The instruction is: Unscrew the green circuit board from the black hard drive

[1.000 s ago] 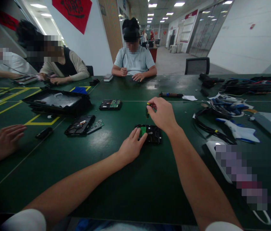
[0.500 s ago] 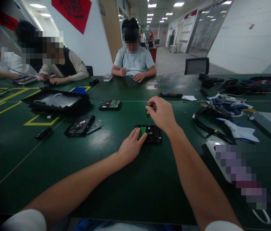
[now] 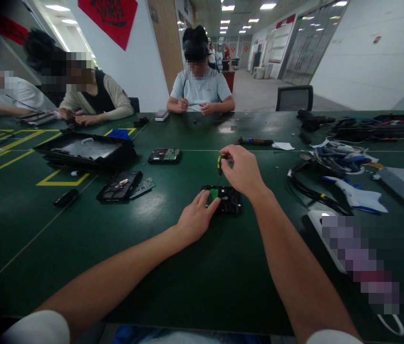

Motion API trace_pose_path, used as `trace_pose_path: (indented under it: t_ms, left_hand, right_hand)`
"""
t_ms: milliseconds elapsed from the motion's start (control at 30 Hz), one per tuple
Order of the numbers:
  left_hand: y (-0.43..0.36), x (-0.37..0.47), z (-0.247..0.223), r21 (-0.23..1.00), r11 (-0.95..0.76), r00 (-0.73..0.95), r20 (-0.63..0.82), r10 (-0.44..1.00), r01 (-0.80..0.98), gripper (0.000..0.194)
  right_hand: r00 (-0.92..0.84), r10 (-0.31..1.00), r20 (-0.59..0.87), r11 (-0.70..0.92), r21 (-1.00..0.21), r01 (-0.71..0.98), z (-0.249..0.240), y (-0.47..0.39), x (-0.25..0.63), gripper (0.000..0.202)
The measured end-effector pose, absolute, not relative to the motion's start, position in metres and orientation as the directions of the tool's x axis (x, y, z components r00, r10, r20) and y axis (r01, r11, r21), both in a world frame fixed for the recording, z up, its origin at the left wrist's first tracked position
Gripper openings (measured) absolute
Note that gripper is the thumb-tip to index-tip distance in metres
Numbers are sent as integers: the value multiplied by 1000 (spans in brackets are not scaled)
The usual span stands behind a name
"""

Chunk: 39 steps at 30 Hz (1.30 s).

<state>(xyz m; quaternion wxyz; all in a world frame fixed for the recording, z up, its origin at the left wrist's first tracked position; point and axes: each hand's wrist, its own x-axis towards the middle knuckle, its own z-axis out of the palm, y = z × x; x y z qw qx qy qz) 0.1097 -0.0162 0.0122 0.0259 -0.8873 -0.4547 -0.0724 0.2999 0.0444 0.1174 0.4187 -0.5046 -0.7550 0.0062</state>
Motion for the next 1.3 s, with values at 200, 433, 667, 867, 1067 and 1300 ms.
trace_pose_path:
  t_ms: [200,433,667,867,1067,1300]
  left_hand:
    - [-17,109,13,25,-594,587,129,799,804,54]
    - [-18,108,15,19,-593,587,128,800,805,54]
    - [-17,109,14,10,-600,594,133,794,800,54]
    - [-17,108,12,7,-601,594,143,792,799,54]
    - [-17,107,11,1,-602,595,151,790,799,54]
    - [-16,107,9,8,-598,590,159,792,801,55]
  right_hand:
    - [-150,761,631,495,-415,763,117,46,302,20]
    - [-101,789,606,463,-478,746,119,44,299,16]
    - [-122,776,619,486,-464,740,117,46,300,18]
    - [-78,793,605,451,-495,743,119,45,298,17]
    - [-130,760,636,498,-443,746,118,46,300,20]
    - [-58,785,616,452,-506,735,119,44,298,12]
